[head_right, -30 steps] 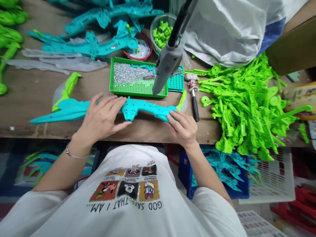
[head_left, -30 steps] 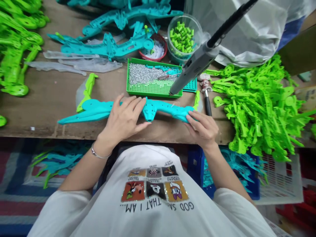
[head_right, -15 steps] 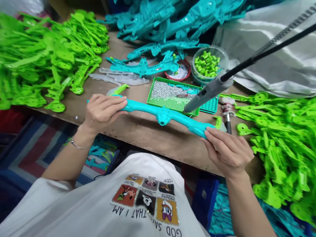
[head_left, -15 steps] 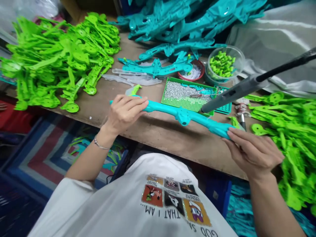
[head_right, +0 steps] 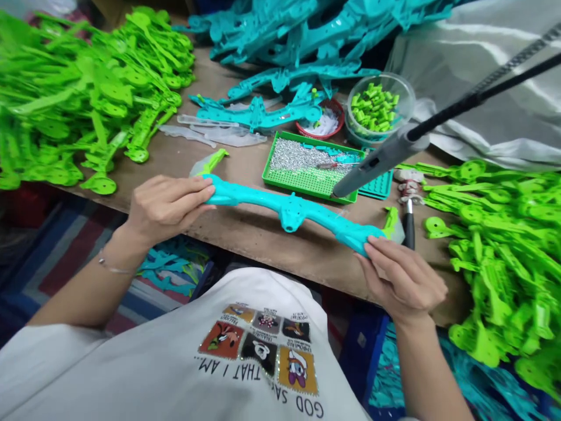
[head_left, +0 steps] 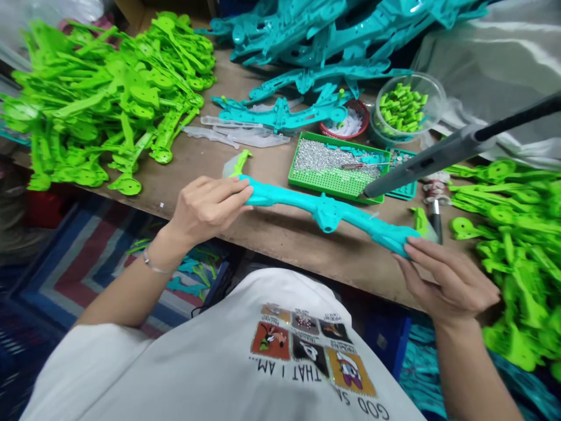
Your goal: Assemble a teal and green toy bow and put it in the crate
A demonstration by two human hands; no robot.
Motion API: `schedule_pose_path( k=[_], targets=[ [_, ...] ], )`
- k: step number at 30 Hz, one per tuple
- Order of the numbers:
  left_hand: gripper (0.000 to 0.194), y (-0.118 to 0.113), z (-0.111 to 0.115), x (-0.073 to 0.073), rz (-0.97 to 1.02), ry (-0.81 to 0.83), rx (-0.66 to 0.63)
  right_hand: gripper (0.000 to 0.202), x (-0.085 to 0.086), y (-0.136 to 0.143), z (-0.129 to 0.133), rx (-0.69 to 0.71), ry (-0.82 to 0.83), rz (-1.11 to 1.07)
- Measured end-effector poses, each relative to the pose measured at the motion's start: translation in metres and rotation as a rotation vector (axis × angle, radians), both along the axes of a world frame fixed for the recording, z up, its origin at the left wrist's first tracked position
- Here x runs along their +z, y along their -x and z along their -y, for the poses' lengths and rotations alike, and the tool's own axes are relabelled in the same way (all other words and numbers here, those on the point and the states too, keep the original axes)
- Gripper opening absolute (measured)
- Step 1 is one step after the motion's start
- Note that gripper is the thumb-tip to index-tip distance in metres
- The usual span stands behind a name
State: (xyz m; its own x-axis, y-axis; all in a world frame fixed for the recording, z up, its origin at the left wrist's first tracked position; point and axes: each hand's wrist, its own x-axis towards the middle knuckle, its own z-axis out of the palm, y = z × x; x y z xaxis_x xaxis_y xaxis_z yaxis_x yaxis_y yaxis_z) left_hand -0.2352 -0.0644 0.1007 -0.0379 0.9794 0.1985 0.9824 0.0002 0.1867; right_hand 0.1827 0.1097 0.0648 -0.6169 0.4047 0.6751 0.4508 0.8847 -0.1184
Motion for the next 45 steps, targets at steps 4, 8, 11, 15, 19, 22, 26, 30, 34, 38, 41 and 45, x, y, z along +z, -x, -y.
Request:
schedule_pose_path(
  k=[4,8,11,15,19,22,26,30,34,38,41,45],
  targets=[
    [0.042,-0.019,-0.002,-0.005,-0.086,0.158,-0.101,0.01,-0.029,-0.008,0.028,-0.107,0.071,0.104],
    [0.059,-0.03,-0.037,-0.032,-0.064,0.392,-0.198,0.014,-0.061,-0.014,0.044,-0.122,0.083,0.094],
    [0.038,-0.032,-0.056,-0.048,-0.022,0.534,-0.211,0.015,-0.069,-0.014,0.051,-0.1,0.077,0.036],
    [0.022,-0.031,-0.048,-0.045,-0.06,0.363,-0.144,0.023,-0.06,-0.009,0.057,-0.099,0.014,0.008],
    [0.024,-0.022,-0.029,-0.039,-0.144,0.181,-0.005,0.031,-0.037,0.001,0.053,-0.049,-0.003,0.014],
    [0.024,-0.011,-0.02,-0.045,-0.224,0.064,0.062,0.049,-0.015,0.011,0.041,-0.051,0.058,0.029],
    [0.021,-0.001,-0.014,-0.063,-0.247,-0.038,0.034,0.066,0.004,0.025,0.027,-0.083,0.18,0.322],
    [0.02,0.0,-0.01,-0.081,-0.163,-0.129,0.084,0.05,0.011,0.037,0.032,-0.154,0.167,0.555],
    [0.018,-0.008,-0.009,-0.089,-0.119,-0.138,0.04,0.048,0.014,0.051,0.045,-0.171,0.158,0.59],
    [0.017,-0.022,-0.009,-0.081,-0.087,-0.121,-0.008,0.039,0.003,0.072,0.044,0.024,0.229,0.42],
    [0.037,-0.034,-0.01,-0.068,0.051,-0.136,-0.12,0.034,-0.011,0.083,0.039,0.167,0.278,0.285],
    [0.036,-0.038,-0.013,-0.063,0.189,-0.178,-0.254,0.033,-0.025,0.089,0.037,0.221,0.3,0.174]
  ],
)
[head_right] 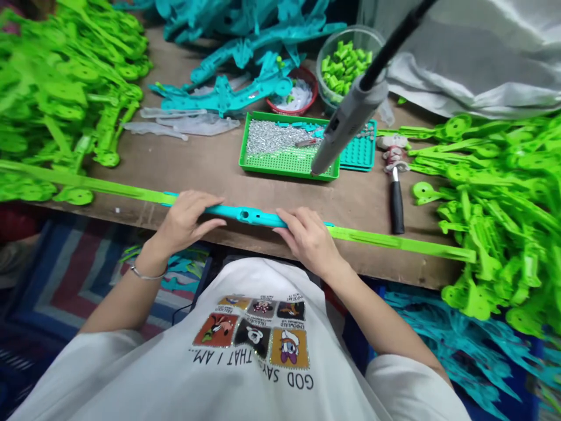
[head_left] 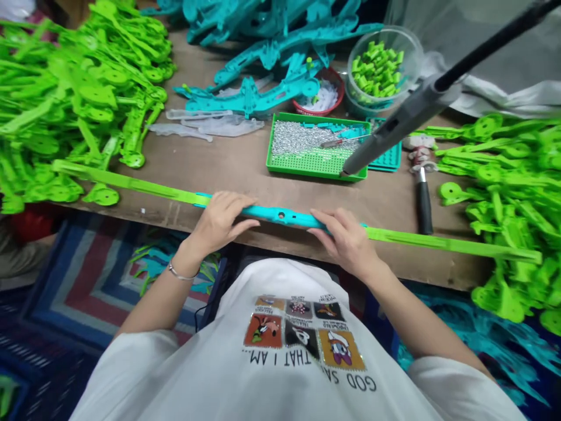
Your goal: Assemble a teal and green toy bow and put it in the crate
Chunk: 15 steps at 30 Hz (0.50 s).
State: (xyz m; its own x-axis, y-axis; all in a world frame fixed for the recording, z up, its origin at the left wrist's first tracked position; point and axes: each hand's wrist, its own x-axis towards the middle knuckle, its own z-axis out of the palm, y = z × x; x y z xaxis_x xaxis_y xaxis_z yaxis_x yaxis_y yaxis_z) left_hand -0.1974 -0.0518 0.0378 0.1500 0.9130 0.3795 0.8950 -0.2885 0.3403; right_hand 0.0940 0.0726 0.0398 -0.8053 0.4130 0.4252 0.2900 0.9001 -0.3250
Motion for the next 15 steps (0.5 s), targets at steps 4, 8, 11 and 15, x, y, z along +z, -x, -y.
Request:
schedule_pose_path(
  k=[4,8,11,15],
  targets=[
    [0.025,0.007,0.0,-0.004,0.022,0.014,0.04,0.03,-0.005,0.002,0.002,-0.014,-0.036,-0.068],
    [0.026,-0.006,-0.001,0.013,0.013,0.112,0.048,0.027,-0.005,0.008,0.006,-0.021,-0.037,-0.072],
    [0.033,-0.032,-0.01,0.031,0.041,0.11,0.001,0.027,-0.002,0.013,0.01,-0.054,-0.026,-0.013],
    [0.027,-0.061,-0.029,0.031,-0.022,0.038,-0.064,0.031,-0.001,0.014,0.013,-0.079,-0.002,0.035]
  ],
)
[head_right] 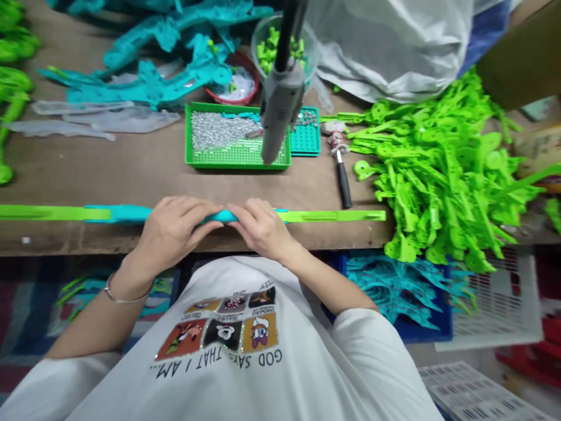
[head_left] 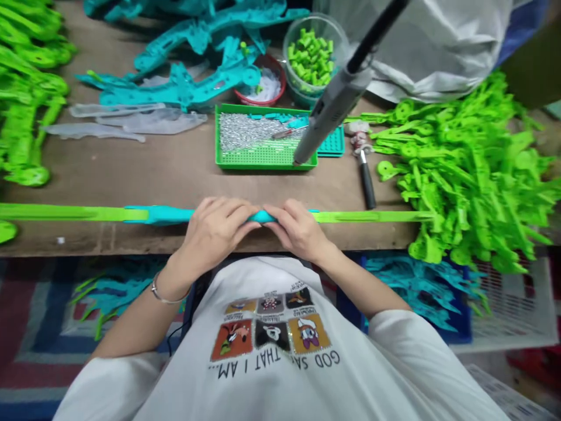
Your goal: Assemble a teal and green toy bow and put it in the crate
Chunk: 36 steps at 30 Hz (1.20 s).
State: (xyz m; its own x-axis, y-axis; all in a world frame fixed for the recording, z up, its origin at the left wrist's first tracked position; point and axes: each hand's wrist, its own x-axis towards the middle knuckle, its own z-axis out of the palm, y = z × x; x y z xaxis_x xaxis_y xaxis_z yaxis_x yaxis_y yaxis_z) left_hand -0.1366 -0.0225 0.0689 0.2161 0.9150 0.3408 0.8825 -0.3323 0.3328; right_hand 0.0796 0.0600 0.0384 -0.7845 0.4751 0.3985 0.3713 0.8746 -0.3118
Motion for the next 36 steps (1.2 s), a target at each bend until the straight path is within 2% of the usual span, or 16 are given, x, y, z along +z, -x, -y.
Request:
schedule_pose_path(
  k=[6,7,10,12,14,15,16,17,18,19,20,23,26,28,31,36],
  targets=[
    [0.023,-0.001,-0.01,-0.018,0.012,-0.012,0.025,0.034,-0.005,0.003,-0.004,-0.04,0.099,0.091],
    [0.027,0.001,-0.009,-0.02,0.035,-0.008,0.067,0.035,-0.006,0.004,-0.005,-0.041,0.102,0.104],
    [0.059,0.01,-0.004,-0.025,-0.018,0.025,0.266,0.036,-0.008,0.0,-0.004,-0.017,0.091,0.089],
    [0.06,0.016,0.0,-0.027,-0.146,0.106,0.318,0.037,-0.005,-0.014,-0.001,0.022,0.017,0.027],
    [0.058,0.019,0.003,-0.027,-0.261,0.198,0.324,0.037,-0.001,-0.036,-0.001,-0.001,-0.166,-0.117],
    [0.06,0.019,0.006,-0.025,-0.306,0.234,0.331,0.037,0.002,-0.051,-0.004,-0.076,-0.291,-0.222],
    [0.063,0.019,0.01,-0.023,-0.342,0.259,0.346,0.041,0.005,-0.066,-0.011,-0.244,-0.442,-0.365],
    [0.064,0.018,0.014,-0.021,-0.371,0.279,0.36,0.049,0.007,-0.082,-0.022,-0.502,-0.59,-0.508],
    [0.065,0.016,0.019,-0.019,-0.391,0.3,0.369,0.053,0.007,-0.097,-0.036,-0.751,-0.644,-0.571],
    [0.065,0.013,0.024,-0.017,-0.401,0.323,0.368,0.053,0.005,-0.111,-0.054,-0.921,-0.58,-0.558],
    [0.065,0.009,0.031,-0.016,-0.403,0.352,0.364,0.049,0.001,-0.124,-0.073,-0.989,-0.43,-0.488],
    [0.064,-0.007,0.051,-0.017,-0.401,0.474,0.361,0.044,-0.027,-0.147,-0.127,-0.948,-0.026,-0.15],
    [0.059,-0.027,0.069,-0.021,-0.393,0.625,0.362,0.053,-0.06,-0.151,-0.159,-1.004,0.117,0.078],
    [0.055,-0.039,0.076,-0.023,-0.381,0.741,0.36,0.054,-0.071,-0.146,-0.166,-1.008,0.147,0.11],
    [0.053,-0.051,0.078,-0.027,-0.348,0.889,0.359,0.048,-0.063,-0.139,-0.166,-1.044,0.209,0.126],
    [0.062,-0.054,0.076,-0.033,-0.281,0.987,0.361,0.038,-0.016,-0.146,-0.136,-1.044,0.261,0.178]
  ],
)
